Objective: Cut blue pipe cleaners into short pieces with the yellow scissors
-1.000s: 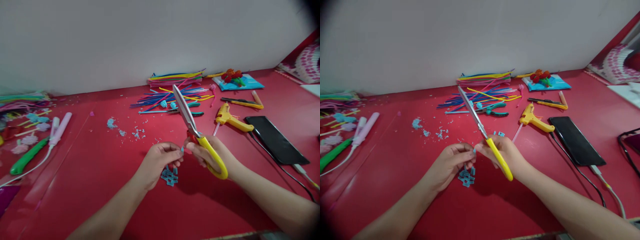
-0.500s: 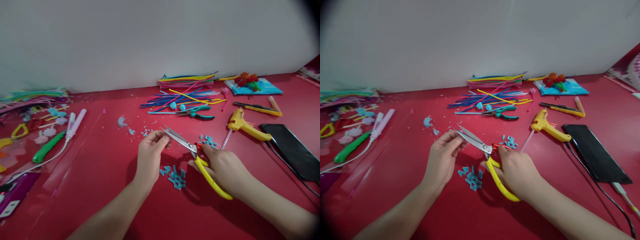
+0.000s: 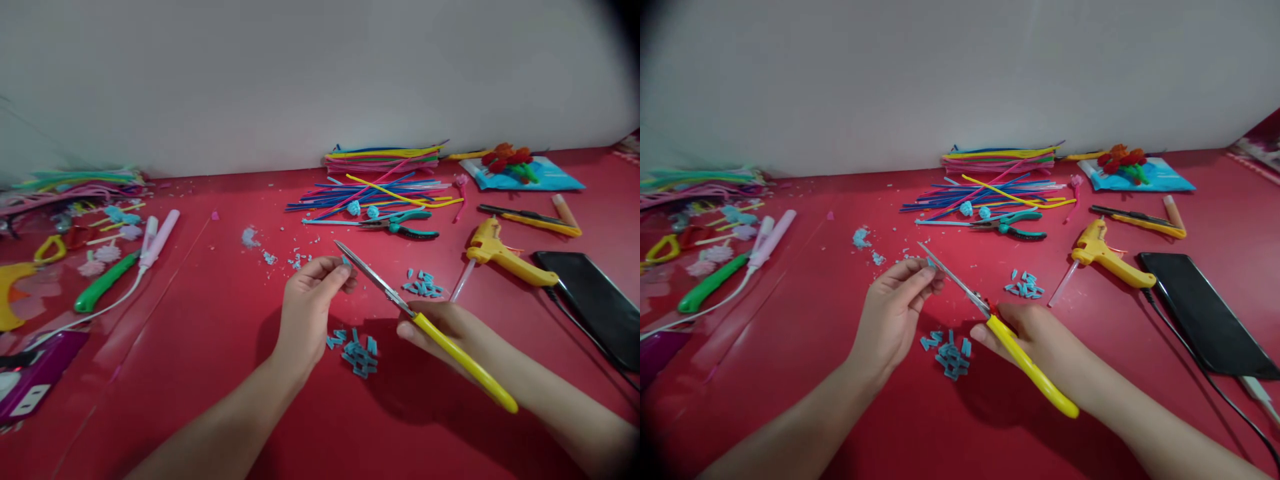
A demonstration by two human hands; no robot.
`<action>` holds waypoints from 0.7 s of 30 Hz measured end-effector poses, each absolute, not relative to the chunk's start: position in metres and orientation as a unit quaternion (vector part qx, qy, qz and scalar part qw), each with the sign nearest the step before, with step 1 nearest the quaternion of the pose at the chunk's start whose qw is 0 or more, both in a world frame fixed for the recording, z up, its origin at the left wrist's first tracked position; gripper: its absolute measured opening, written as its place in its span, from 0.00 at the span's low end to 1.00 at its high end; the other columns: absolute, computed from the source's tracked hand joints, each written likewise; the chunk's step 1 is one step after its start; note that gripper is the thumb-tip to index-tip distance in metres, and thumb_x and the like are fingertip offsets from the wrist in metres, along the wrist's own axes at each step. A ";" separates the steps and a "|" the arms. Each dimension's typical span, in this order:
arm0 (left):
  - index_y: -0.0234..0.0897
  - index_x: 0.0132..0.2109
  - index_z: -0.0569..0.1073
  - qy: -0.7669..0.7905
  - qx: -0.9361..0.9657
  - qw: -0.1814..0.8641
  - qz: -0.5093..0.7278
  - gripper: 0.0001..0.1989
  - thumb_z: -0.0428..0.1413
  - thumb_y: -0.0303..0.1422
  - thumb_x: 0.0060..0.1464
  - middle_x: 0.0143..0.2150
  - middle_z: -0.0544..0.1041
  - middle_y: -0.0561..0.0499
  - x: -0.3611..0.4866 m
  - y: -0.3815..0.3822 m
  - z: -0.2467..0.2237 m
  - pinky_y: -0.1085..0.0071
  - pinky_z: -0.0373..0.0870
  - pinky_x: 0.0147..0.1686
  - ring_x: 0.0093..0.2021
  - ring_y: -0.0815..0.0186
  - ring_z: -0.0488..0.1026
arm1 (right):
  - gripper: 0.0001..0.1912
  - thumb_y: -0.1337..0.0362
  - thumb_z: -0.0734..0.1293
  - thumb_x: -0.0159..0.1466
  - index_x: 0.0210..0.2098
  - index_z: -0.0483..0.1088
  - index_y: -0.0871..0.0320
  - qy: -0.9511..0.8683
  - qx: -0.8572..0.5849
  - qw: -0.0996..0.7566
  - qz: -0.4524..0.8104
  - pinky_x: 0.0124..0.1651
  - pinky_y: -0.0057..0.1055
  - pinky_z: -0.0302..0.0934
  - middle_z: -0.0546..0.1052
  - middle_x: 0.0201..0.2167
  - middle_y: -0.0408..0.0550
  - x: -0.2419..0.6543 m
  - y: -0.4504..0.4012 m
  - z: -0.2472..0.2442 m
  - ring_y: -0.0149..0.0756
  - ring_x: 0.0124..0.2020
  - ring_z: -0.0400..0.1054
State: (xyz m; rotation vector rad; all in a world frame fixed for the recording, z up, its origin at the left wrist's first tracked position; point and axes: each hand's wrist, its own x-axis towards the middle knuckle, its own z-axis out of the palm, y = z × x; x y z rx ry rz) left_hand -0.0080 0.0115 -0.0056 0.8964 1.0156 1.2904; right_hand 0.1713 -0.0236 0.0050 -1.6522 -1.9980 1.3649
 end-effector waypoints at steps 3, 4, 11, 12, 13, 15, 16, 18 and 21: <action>0.33 0.32 0.71 0.441 0.384 0.594 0.553 0.03 0.54 0.28 0.47 0.28 0.73 0.51 -0.008 0.012 -0.005 0.73 0.65 0.33 0.29 0.71 0.69 | 0.17 0.49 0.57 0.57 0.24 0.57 0.58 -0.674 -0.553 0.105 0.478 0.23 0.24 0.45 0.51 0.20 0.38 0.172 -0.023 0.007 0.25 0.22 0.47; 0.33 0.32 0.72 0.442 0.385 0.593 0.551 0.03 0.54 0.28 0.47 0.28 0.73 0.51 -0.008 0.012 -0.005 0.73 0.65 0.33 0.29 0.71 0.69 | 0.17 0.50 0.57 0.57 0.25 0.58 0.58 -0.673 -0.554 0.106 0.478 0.23 0.24 0.45 0.52 0.20 0.38 0.172 -0.023 0.007 0.26 0.23 0.48; 0.32 0.30 0.71 0.446 0.397 0.591 0.543 0.03 0.54 0.28 0.47 0.26 0.72 0.51 -0.010 0.012 -0.004 0.74 0.64 0.31 0.28 0.71 0.68 | 0.18 0.49 0.58 0.57 0.26 0.62 0.59 -0.657 -0.564 0.113 0.487 0.23 0.24 0.47 0.58 0.20 0.40 0.173 -0.023 0.000 0.26 0.22 0.51; 0.32 0.30 0.71 0.446 0.399 0.591 0.541 0.03 0.54 0.28 0.47 0.26 0.72 0.52 -0.010 0.012 -0.004 0.74 0.64 0.31 0.28 0.71 0.68 | 0.18 0.49 0.58 0.56 0.25 0.61 0.59 -0.656 -0.563 0.116 0.489 0.23 0.24 0.47 0.57 0.20 0.39 0.174 -0.023 -0.001 0.26 0.22 0.51; 0.32 0.30 0.71 0.446 0.400 0.591 0.540 0.03 0.54 0.28 0.47 0.26 0.71 0.52 -0.010 0.012 -0.004 0.74 0.64 0.30 0.28 0.72 0.68 | 0.17 0.50 0.59 0.56 0.24 0.60 0.59 -0.655 -0.562 0.120 0.490 0.23 0.24 0.47 0.56 0.19 0.39 0.174 -0.023 -0.003 0.25 0.22 0.50; 0.33 0.30 0.71 0.447 0.402 0.591 0.538 0.03 0.54 0.28 0.47 0.26 0.71 0.52 -0.010 0.012 -0.004 0.75 0.64 0.30 0.28 0.72 0.68 | 0.16 0.51 0.60 0.56 0.23 0.59 0.59 -0.655 -0.562 0.126 0.490 0.22 0.24 0.46 0.55 0.19 0.38 0.175 -0.022 -0.006 0.25 0.21 0.49; 0.33 0.30 0.71 0.446 0.403 0.591 0.538 0.02 0.54 0.28 0.47 0.26 0.71 0.52 -0.010 0.012 -0.004 0.75 0.64 0.30 0.28 0.72 0.68 | 0.16 0.52 0.60 0.56 0.23 0.59 0.59 -0.655 -0.562 0.130 0.489 0.22 0.24 0.45 0.54 0.19 0.38 0.175 -0.022 -0.008 0.24 0.21 0.48; 0.33 0.29 0.70 0.446 0.403 0.591 0.538 0.03 0.54 0.28 0.47 0.25 0.71 0.52 -0.010 0.012 -0.004 0.75 0.64 0.30 0.27 0.72 0.67 | 0.15 0.53 0.61 0.55 0.22 0.58 0.58 -0.656 -0.561 0.135 0.486 0.22 0.24 0.44 0.53 0.18 0.37 0.176 -0.022 -0.011 0.24 0.20 0.46; 0.33 0.29 0.70 0.447 0.405 0.588 0.539 0.03 0.54 0.29 0.47 0.25 0.71 0.53 -0.011 0.012 -0.004 0.75 0.64 0.30 0.27 0.73 0.67 | 0.16 0.53 0.61 0.54 0.21 0.56 0.58 -0.659 -0.565 0.139 0.476 0.20 0.24 0.42 0.50 0.17 0.37 0.177 -0.021 -0.016 0.23 0.19 0.44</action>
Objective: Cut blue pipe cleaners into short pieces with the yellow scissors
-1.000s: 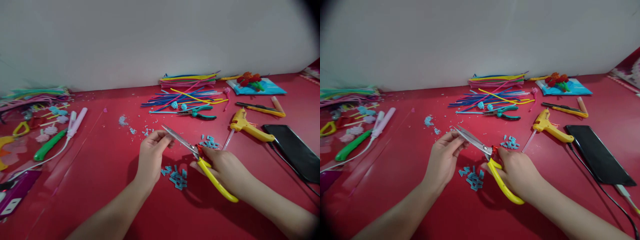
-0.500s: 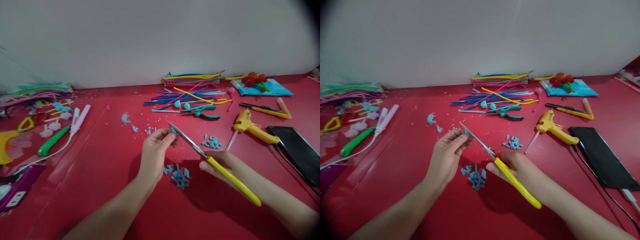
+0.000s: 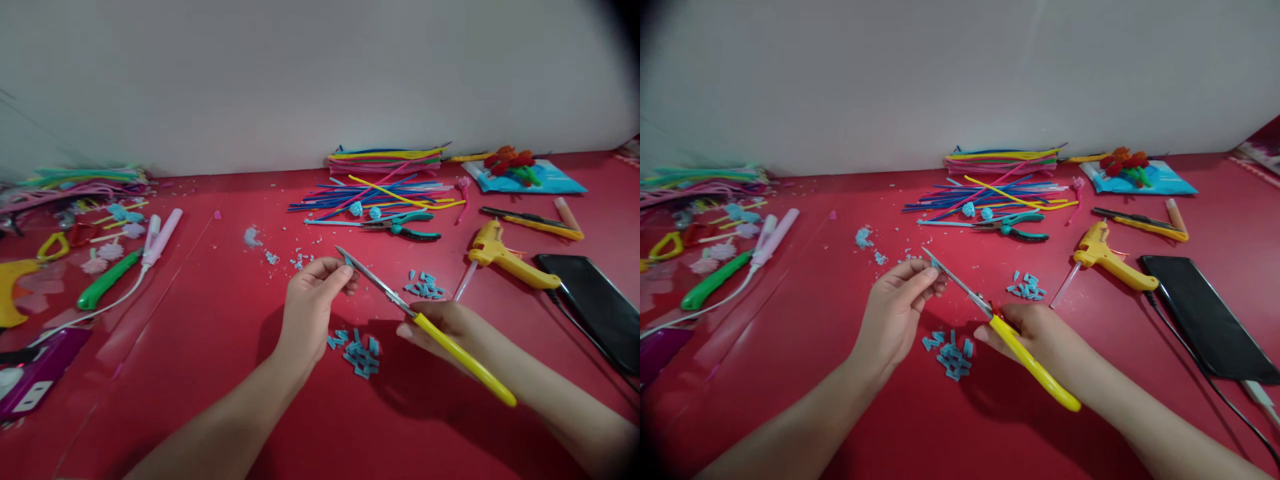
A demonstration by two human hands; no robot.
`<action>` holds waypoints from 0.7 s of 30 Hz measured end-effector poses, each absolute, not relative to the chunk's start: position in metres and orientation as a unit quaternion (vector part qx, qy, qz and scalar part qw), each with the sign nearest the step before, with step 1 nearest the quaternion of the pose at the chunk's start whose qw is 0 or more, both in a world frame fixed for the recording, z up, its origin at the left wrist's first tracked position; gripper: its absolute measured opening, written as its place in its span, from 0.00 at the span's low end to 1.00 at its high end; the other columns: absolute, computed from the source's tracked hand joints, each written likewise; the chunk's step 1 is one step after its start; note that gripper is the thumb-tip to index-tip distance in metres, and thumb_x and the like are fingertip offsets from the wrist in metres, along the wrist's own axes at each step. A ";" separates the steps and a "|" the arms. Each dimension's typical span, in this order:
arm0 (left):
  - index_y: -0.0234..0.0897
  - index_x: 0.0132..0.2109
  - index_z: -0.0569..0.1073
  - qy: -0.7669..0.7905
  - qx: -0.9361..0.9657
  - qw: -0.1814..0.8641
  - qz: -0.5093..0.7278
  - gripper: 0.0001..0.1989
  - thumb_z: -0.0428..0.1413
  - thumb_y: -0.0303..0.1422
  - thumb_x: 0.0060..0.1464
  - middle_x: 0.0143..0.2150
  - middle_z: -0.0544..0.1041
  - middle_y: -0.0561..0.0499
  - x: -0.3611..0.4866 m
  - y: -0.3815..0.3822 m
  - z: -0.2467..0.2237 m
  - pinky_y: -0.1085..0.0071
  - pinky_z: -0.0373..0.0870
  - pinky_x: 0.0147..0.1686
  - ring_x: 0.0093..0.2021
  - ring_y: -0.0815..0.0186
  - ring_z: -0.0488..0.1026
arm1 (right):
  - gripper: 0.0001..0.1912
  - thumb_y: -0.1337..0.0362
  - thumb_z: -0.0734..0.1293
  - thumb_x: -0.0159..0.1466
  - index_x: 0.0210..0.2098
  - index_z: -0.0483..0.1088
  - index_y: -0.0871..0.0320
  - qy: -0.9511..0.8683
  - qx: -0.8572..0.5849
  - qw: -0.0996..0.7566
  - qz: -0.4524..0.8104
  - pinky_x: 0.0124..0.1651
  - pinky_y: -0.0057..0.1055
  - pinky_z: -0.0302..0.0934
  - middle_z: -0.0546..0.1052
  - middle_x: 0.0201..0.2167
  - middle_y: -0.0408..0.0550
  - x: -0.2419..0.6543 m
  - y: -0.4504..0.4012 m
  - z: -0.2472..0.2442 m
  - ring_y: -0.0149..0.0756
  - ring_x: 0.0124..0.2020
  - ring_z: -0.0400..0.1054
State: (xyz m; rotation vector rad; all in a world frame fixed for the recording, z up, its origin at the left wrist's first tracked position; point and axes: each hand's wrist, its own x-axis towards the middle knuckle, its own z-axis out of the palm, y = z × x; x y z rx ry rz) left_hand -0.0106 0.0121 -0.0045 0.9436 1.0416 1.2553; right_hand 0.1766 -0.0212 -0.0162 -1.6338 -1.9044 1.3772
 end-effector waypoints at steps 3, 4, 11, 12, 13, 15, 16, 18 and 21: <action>0.34 0.31 0.69 0.459 0.426 0.581 0.520 0.03 0.54 0.30 0.48 0.26 0.71 0.53 -0.011 0.013 -0.005 0.76 0.64 0.30 0.27 0.73 0.67 | 0.17 0.52 0.62 0.53 0.19 0.56 0.57 -0.655 -0.579 0.167 0.457 0.19 0.24 0.41 0.50 0.17 0.37 0.176 -0.019 -0.018 0.23 0.19 0.45; 0.35 0.31 0.69 0.467 0.448 0.575 0.501 0.04 0.54 0.31 0.48 0.26 0.71 0.54 -0.011 0.013 -0.005 0.76 0.64 0.29 0.26 0.73 0.67 | 0.17 0.52 0.62 0.52 0.19 0.56 0.57 -0.646 -0.591 0.185 0.447 0.19 0.24 0.42 0.51 0.16 0.37 0.176 -0.018 -0.018 0.24 0.19 0.46; 0.36 0.29 0.69 0.461 0.720 0.425 0.297 0.03 0.52 0.29 0.49 0.26 0.69 0.54 -0.003 0.005 -0.006 0.75 0.61 0.31 0.29 0.71 0.66 | 0.13 0.53 0.62 0.53 0.31 0.64 0.56 -0.521 -0.621 0.293 0.506 0.14 0.23 0.42 0.55 0.13 0.34 0.170 -0.018 -0.015 0.23 0.12 0.47; 0.36 0.29 0.69 0.450 0.742 0.409 0.284 0.03 0.51 0.29 0.49 0.27 0.69 0.54 0.000 0.002 -0.007 0.75 0.61 0.31 0.29 0.71 0.66 | 0.12 0.54 0.62 0.53 0.31 0.64 0.56 -0.523 -0.618 0.296 0.507 0.14 0.23 0.42 0.55 0.13 0.34 0.169 -0.019 -0.014 0.22 0.12 0.46; 0.36 0.29 0.69 0.439 0.756 0.401 0.273 0.03 0.51 0.28 0.49 0.27 0.69 0.54 0.001 0.000 -0.008 0.75 0.60 0.31 0.29 0.71 0.66 | 0.11 0.55 0.63 0.52 0.29 0.64 0.56 -0.536 -0.611 0.293 0.505 0.15 0.22 0.43 0.55 0.13 0.34 0.168 -0.020 -0.013 0.22 0.12 0.47; 0.36 0.29 0.69 0.422 0.768 0.403 0.264 0.04 0.50 0.27 0.49 0.27 0.70 0.54 0.004 -0.002 -0.009 0.75 0.61 0.31 0.29 0.71 0.66 | 0.10 0.57 0.64 0.51 0.25 0.63 0.57 -0.569 -0.593 0.289 0.491 0.17 0.22 0.44 0.55 0.14 0.35 0.166 -0.022 -0.011 0.22 0.15 0.48; 0.36 0.29 0.69 0.418 0.769 0.406 0.265 0.04 0.50 0.27 0.50 0.27 0.70 0.53 0.005 -0.003 -0.009 0.75 0.61 0.31 0.29 0.71 0.67 | 0.10 0.58 0.64 0.50 0.24 0.62 0.58 -0.580 -0.588 0.296 0.480 0.18 0.22 0.45 0.56 0.15 0.35 0.167 -0.022 -0.011 0.23 0.16 0.49; 0.36 0.30 0.69 0.419 0.766 0.404 0.273 0.05 0.50 0.28 0.50 0.29 0.71 0.53 0.005 -0.002 -0.008 0.75 0.61 0.33 0.31 0.70 0.67 | 0.11 0.57 0.64 0.51 0.24 0.62 0.58 -0.583 -0.593 0.326 0.450 0.19 0.22 0.46 0.57 0.16 0.36 0.170 -0.021 -0.012 0.23 0.17 0.50; 0.37 0.30 0.70 0.438 0.760 0.386 0.285 0.07 0.49 0.31 0.52 0.29 0.71 0.52 0.000 0.004 -0.005 0.73 0.60 0.34 0.32 0.68 0.67 | 0.12 0.55 0.63 0.52 0.27 0.64 0.58 -0.552 -0.647 0.362 0.382 0.17 0.22 0.45 0.57 0.13 0.35 0.185 -0.012 -0.013 0.22 0.14 0.48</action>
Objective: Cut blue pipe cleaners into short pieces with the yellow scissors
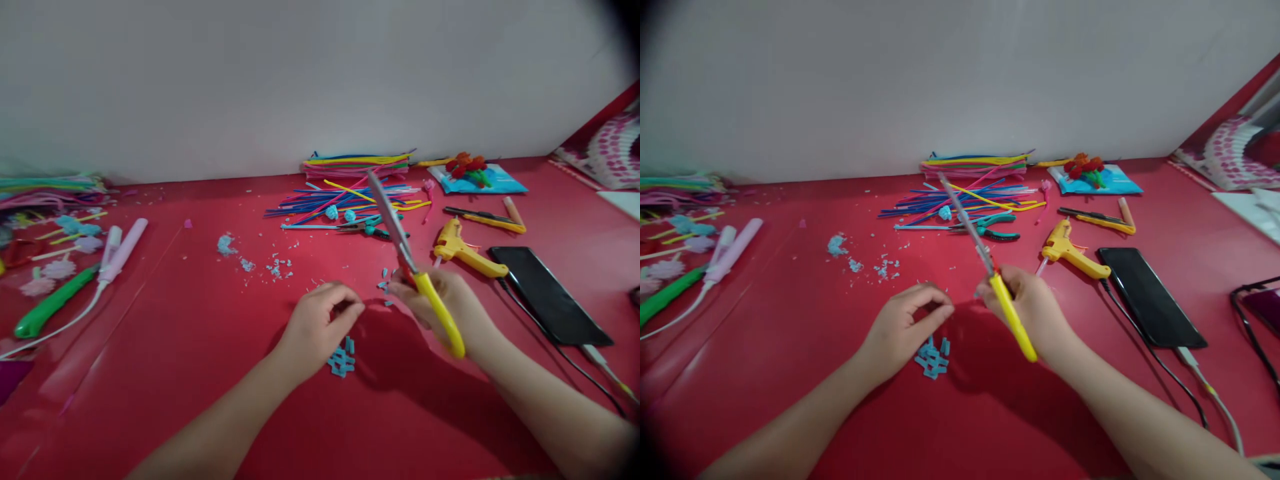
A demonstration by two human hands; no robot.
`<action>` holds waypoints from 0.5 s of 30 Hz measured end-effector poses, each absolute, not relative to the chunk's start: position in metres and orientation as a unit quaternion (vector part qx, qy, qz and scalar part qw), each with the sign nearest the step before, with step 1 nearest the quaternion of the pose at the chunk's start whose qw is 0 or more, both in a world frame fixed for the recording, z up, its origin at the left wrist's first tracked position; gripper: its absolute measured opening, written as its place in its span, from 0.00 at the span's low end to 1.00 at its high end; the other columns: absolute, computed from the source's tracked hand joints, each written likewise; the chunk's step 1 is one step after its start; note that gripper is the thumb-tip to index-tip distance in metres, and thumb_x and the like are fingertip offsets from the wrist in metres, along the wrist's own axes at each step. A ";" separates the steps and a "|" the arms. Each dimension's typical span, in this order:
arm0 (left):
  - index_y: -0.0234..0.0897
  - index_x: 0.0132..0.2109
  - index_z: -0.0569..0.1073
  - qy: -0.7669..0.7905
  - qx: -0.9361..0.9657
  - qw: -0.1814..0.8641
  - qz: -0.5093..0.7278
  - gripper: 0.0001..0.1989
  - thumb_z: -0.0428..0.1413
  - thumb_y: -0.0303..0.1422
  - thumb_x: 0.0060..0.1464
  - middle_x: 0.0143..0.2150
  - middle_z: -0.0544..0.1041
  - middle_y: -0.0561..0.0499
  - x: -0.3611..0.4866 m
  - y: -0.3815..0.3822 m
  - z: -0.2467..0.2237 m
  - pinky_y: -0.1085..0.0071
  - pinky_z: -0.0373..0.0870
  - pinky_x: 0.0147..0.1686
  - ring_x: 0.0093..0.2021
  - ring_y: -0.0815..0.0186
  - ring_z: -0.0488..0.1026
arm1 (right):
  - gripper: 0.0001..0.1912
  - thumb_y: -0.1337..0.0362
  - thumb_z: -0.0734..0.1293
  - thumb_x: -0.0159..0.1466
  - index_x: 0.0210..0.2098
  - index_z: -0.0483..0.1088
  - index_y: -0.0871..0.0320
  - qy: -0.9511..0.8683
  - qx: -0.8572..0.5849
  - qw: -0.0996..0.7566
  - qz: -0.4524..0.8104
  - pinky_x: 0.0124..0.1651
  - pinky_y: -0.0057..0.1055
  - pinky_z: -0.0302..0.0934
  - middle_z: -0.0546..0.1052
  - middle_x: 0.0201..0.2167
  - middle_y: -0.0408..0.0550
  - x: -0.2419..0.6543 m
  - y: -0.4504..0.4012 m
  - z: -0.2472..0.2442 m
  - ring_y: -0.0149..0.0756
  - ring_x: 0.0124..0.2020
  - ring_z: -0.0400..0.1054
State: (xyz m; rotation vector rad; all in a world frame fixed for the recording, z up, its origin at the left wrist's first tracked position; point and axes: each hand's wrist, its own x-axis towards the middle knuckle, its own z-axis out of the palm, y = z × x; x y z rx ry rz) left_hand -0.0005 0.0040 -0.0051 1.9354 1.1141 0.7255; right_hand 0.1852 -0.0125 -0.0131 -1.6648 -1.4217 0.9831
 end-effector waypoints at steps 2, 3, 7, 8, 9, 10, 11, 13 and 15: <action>0.37 0.29 0.70 0.452 0.751 0.383 0.293 0.10 0.47 0.34 0.53 0.28 0.70 0.52 -0.006 0.009 -0.004 0.73 0.60 0.32 0.30 0.68 0.67 | 0.13 0.54 0.62 0.52 0.27 0.65 0.59 -0.540 -0.687 0.346 0.342 0.16 0.23 0.44 0.57 0.11 0.36 0.198 -0.004 -0.013 0.23 0.12 0.49; 0.37 0.28 0.70 0.457 0.745 0.383 0.300 0.11 0.46 0.34 0.54 0.27 0.69 0.52 -0.008 0.012 -0.005 0.73 0.59 0.31 0.30 0.68 0.67 | 0.14 0.53 0.61 0.52 0.26 0.64 0.59 -0.538 -0.696 0.336 0.338 0.15 0.24 0.44 0.57 0.10 0.36 0.205 0.000 -0.012 0.23 0.12 0.49; 0.36 0.23 0.66 0.481 0.742 0.340 0.321 0.13 0.46 0.35 0.53 0.25 0.67 0.53 -0.017 0.023 -0.013 0.73 0.58 0.30 0.27 0.69 0.63 | 0.14 0.53 0.61 0.51 0.23 0.64 0.59 -0.582 -0.719 0.250 0.287 0.16 0.25 0.44 0.60 0.12 0.39 0.222 0.013 -0.010 0.25 0.13 0.52; 0.36 0.23 0.66 0.488 0.745 0.327 0.316 0.12 0.47 0.34 0.53 0.25 0.67 0.53 -0.019 0.025 -0.015 0.73 0.58 0.30 0.27 0.69 0.63 | 0.14 0.54 0.61 0.51 0.23 0.65 0.59 -0.588 -0.724 0.239 0.269 0.16 0.25 0.44 0.61 0.12 0.39 0.223 0.014 -0.011 0.25 0.13 0.52; 0.36 0.25 0.66 0.494 0.747 0.317 0.312 0.10 0.47 0.33 0.52 0.26 0.67 0.53 -0.021 0.027 -0.017 0.73 0.58 0.30 0.27 0.69 0.63 | 0.13 0.54 0.61 0.51 0.23 0.65 0.59 -0.590 -0.727 0.240 0.256 0.17 0.25 0.43 0.61 0.12 0.39 0.225 0.015 -0.013 0.25 0.14 0.52; 0.37 0.28 0.68 0.499 0.746 0.313 0.311 0.07 0.48 0.32 0.51 0.27 0.68 0.53 -0.022 0.029 -0.019 0.74 0.58 0.30 0.27 0.70 0.63 | 0.13 0.55 0.61 0.51 0.23 0.64 0.59 -0.587 -0.727 0.251 0.253 0.17 0.25 0.43 0.60 0.12 0.39 0.225 0.015 -0.015 0.25 0.13 0.52; 0.37 0.32 0.68 0.504 0.742 0.314 0.312 0.05 0.49 0.30 0.50 0.29 0.68 0.53 -0.023 0.030 -0.019 0.74 0.58 0.30 0.27 0.70 0.62 | 0.12 0.55 0.61 0.51 0.23 0.64 0.59 -0.580 -0.724 0.271 0.259 0.17 0.25 0.44 0.59 0.12 0.38 0.225 0.015 -0.017 0.25 0.13 0.52; 0.38 0.38 0.68 0.500 0.743 0.326 0.303 0.08 0.49 0.29 0.49 0.31 0.69 0.53 -0.026 0.032 -0.017 0.75 0.59 0.28 0.26 0.71 0.62 | 0.12 0.55 0.60 0.52 0.26 0.64 0.59 -0.567 -0.709 0.310 0.282 0.17 0.25 0.44 0.58 0.12 0.38 0.222 0.013 -0.021 0.25 0.13 0.52; 0.38 0.36 0.69 0.460 0.777 0.351 0.247 0.06 0.50 0.29 0.48 0.31 0.69 0.53 -0.028 0.030 -0.013 0.75 0.59 0.28 0.27 0.71 0.63 | 0.13 0.55 0.60 0.52 0.28 0.65 0.59 -0.568 -0.696 0.325 0.296 0.17 0.25 0.45 0.60 0.13 0.38 0.218 0.009 -0.023 0.25 0.14 0.52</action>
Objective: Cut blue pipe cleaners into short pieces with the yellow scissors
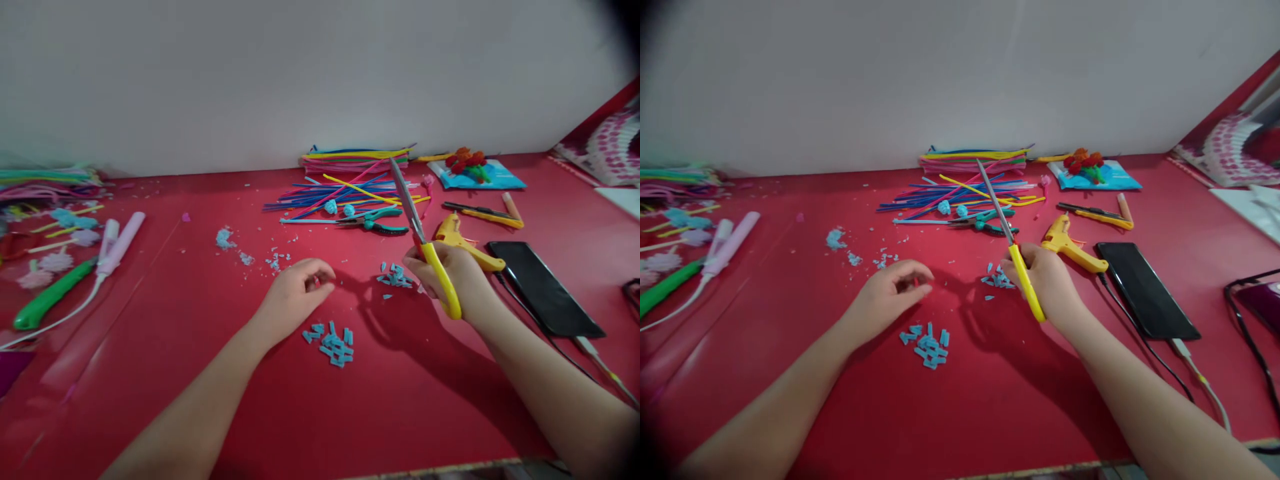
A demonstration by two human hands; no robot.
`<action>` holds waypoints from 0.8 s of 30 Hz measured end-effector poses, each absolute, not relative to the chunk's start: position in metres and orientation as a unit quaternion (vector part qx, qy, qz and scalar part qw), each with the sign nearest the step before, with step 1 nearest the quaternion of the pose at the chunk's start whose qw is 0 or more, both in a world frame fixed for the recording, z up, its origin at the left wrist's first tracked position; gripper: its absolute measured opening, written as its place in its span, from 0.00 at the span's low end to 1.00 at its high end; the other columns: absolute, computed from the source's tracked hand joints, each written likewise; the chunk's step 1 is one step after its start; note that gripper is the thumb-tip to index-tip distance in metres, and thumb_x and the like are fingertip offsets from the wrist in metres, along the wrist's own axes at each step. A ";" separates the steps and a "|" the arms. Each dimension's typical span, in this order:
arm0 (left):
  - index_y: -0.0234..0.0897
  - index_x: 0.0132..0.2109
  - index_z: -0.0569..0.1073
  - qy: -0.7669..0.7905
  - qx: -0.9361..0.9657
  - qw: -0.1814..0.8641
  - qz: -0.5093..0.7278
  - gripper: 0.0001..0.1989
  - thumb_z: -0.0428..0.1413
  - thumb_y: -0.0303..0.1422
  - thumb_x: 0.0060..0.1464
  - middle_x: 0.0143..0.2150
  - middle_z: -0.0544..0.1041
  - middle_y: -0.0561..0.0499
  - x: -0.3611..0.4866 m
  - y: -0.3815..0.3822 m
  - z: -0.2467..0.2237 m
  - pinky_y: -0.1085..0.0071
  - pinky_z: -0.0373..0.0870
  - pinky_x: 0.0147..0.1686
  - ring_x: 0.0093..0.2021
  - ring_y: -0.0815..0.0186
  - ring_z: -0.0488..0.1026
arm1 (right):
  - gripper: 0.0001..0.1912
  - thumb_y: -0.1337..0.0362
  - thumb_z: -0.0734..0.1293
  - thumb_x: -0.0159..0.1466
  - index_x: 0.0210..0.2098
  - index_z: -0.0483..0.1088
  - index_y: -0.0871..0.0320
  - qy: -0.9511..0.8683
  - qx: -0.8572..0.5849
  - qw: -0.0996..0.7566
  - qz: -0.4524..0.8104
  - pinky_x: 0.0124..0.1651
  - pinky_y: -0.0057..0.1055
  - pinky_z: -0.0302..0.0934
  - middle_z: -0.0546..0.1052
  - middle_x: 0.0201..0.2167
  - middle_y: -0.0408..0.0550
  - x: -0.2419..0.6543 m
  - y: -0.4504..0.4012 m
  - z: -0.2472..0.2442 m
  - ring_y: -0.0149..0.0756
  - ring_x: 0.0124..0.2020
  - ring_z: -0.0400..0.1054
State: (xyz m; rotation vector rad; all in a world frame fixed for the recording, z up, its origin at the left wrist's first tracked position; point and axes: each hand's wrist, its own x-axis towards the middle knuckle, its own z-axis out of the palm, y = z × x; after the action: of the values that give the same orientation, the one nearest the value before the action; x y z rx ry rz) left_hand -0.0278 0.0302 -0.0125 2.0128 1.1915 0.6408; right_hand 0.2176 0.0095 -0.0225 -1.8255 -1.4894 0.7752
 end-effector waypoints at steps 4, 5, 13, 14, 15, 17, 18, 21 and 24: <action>0.38 0.33 0.71 0.331 0.857 0.377 0.121 0.07 0.50 0.25 0.47 0.33 0.69 0.52 -0.026 0.022 -0.003 0.74 0.60 0.34 0.33 0.69 0.66 | 0.14 0.55 0.60 0.52 0.29 0.67 0.60 -0.596 -0.690 0.272 0.309 0.19 0.25 0.46 0.63 0.16 0.40 0.204 0.003 -0.017 0.26 0.17 0.53; 0.38 0.33 0.72 0.314 0.868 0.370 0.108 0.08 0.50 0.24 0.48 0.34 0.69 0.52 -0.024 0.020 -0.003 0.73 0.60 0.36 0.34 0.69 0.66 | 0.14 0.56 0.60 0.52 0.29 0.67 0.60 -0.601 -0.686 0.261 0.317 0.20 0.25 0.47 0.65 0.18 0.41 0.201 0.001 -0.015 0.27 0.18 0.55; 0.38 0.34 0.73 0.268 0.913 0.300 0.068 0.10 0.48 0.24 0.50 0.36 0.68 0.50 -0.018 0.013 -0.010 0.72 0.59 0.38 0.37 0.67 0.65 | 0.11 0.60 0.61 0.51 0.31 0.68 0.61 -0.626 -0.662 0.250 0.329 0.25 0.25 0.51 0.70 0.22 0.44 0.191 -0.004 -0.018 0.32 0.25 0.62; 0.38 0.34 0.73 0.267 0.914 0.298 0.069 0.10 0.48 0.24 0.50 0.36 0.68 0.50 -0.019 0.013 -0.011 0.72 0.59 0.38 0.37 0.67 0.65 | 0.11 0.60 0.61 0.51 0.30 0.67 0.61 -0.626 -0.663 0.245 0.330 0.25 0.25 0.51 0.70 0.22 0.43 0.191 -0.004 -0.018 0.32 0.25 0.61; 0.38 0.34 0.73 0.268 0.913 0.299 0.071 0.10 0.48 0.24 0.51 0.35 0.68 0.50 -0.019 0.013 -0.011 0.71 0.59 0.38 0.37 0.67 0.65 | 0.11 0.60 0.60 0.51 0.30 0.67 0.61 -0.626 -0.664 0.241 0.331 0.25 0.25 0.51 0.69 0.22 0.43 0.191 -0.004 -0.018 0.31 0.25 0.61; 0.38 0.34 0.72 0.272 0.911 0.302 0.073 0.09 0.48 0.24 0.50 0.35 0.68 0.50 -0.020 0.013 -0.012 0.71 0.59 0.38 0.36 0.67 0.65 | 0.11 0.59 0.60 0.52 0.29 0.67 0.61 -0.624 -0.664 0.238 0.337 0.24 0.25 0.50 0.69 0.22 0.43 0.190 -0.004 -0.018 0.31 0.25 0.60; 0.38 0.33 0.72 0.274 0.910 0.303 0.072 0.09 0.48 0.25 0.50 0.35 0.68 0.50 -0.020 0.014 -0.012 0.71 0.59 0.38 0.36 0.67 0.65 | 0.11 0.58 0.61 0.52 0.29 0.66 0.60 -0.625 -0.662 0.237 0.340 0.24 0.24 0.50 0.69 0.22 0.43 0.190 -0.005 -0.018 0.31 0.25 0.60; 0.37 0.32 0.72 0.287 0.904 0.309 0.069 0.07 0.49 0.25 0.49 0.34 0.68 0.50 -0.020 0.015 -0.011 0.71 0.60 0.37 0.35 0.67 0.65 | 0.09 0.59 0.61 0.52 0.27 0.65 0.60 -0.633 -0.654 0.238 0.339 0.24 0.24 0.50 0.67 0.21 0.42 0.188 -0.006 -0.020 0.29 0.24 0.58; 0.36 0.30 0.71 0.336 0.871 0.342 0.102 0.06 0.50 0.26 0.48 0.32 0.68 0.51 -0.018 0.016 -0.011 0.71 0.60 0.35 0.34 0.67 0.65 | 0.09 0.59 0.61 0.52 0.26 0.64 0.59 -0.639 -0.636 0.243 0.356 0.23 0.24 0.49 0.64 0.20 0.40 0.183 -0.008 -0.021 0.28 0.23 0.56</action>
State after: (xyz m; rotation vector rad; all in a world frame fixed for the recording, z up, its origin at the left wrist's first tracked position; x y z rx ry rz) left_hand -0.0178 0.0157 -0.0110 2.2656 0.8748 0.2642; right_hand 0.1827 -0.0078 -0.0210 -1.7389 -1.7471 0.9731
